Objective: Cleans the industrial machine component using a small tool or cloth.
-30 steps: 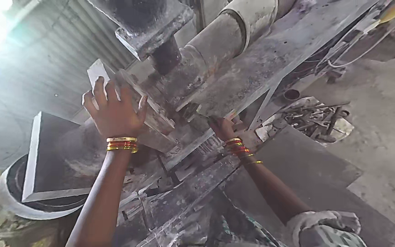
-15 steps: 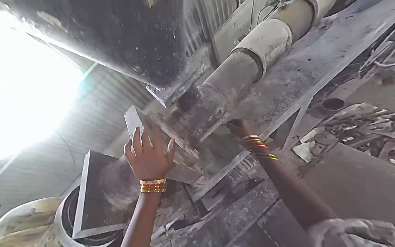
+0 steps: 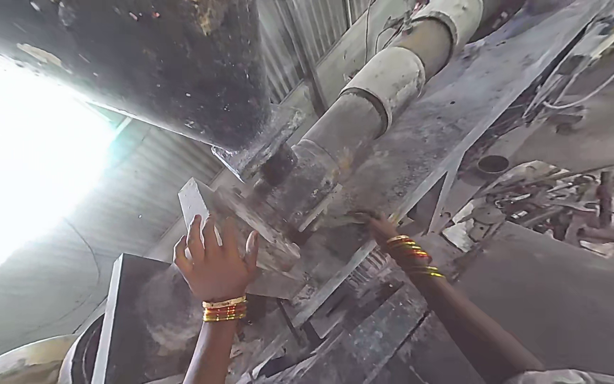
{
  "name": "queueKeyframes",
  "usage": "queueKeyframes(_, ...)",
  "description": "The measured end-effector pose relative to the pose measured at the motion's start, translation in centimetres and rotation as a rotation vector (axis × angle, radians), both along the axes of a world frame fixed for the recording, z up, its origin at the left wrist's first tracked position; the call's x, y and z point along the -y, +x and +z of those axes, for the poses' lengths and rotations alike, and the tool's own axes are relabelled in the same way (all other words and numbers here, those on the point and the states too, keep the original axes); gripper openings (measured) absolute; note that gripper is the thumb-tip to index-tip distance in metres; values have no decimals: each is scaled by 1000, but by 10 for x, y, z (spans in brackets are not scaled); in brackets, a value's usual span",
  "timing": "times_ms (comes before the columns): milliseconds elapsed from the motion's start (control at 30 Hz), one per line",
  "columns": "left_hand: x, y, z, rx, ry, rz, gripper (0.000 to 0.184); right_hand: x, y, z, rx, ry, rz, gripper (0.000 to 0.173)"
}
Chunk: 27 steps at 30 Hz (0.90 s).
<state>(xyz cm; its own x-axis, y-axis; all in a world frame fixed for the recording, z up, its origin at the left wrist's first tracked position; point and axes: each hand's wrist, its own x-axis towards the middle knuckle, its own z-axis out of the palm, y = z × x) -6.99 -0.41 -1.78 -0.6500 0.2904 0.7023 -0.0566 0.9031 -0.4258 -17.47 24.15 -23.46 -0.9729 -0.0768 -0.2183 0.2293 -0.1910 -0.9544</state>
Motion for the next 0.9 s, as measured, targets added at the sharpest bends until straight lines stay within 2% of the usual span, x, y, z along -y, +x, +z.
queueKeyframes(67,0,0,-1,11,3,2,66,-15,9,2,-21,70,25,22)
queueKeyframes(167,-1,1,0,45,23,27,66,-5,-3,5,-58,166,104,24)
queueKeyframes(300,-2,2,2,51,21,32,69,53,-27,16,-14,129,148,30)
queueKeyframes(400,0,1,3,29,-13,19,70,103,-35,25,3,110,58,36)
queueKeyframes(467,1,-1,2,8,-38,18,72,126,-43,32,33,31,-40,42)
queueKeyframes(533,2,0,1,-14,-56,1,71,126,-43,58,185,-147,-60,43)
queueKeyframes(567,2,0,0,-24,-67,-4,71,126,-36,60,165,-218,-80,44)
queueKeyframes(633,3,-1,0,-28,-70,-4,71,131,-30,27,17,-280,-109,38)
queueKeyframes(667,2,-2,0,-22,-65,1,71,127,-26,13,-20,-240,-123,31)
queueKeyframes(767,1,1,0,26,-22,3,71,88,7,-8,-71,-60,-113,34)
queueKeyframes(900,1,2,1,65,12,-1,71,26,72,-11,-180,70,-393,34)
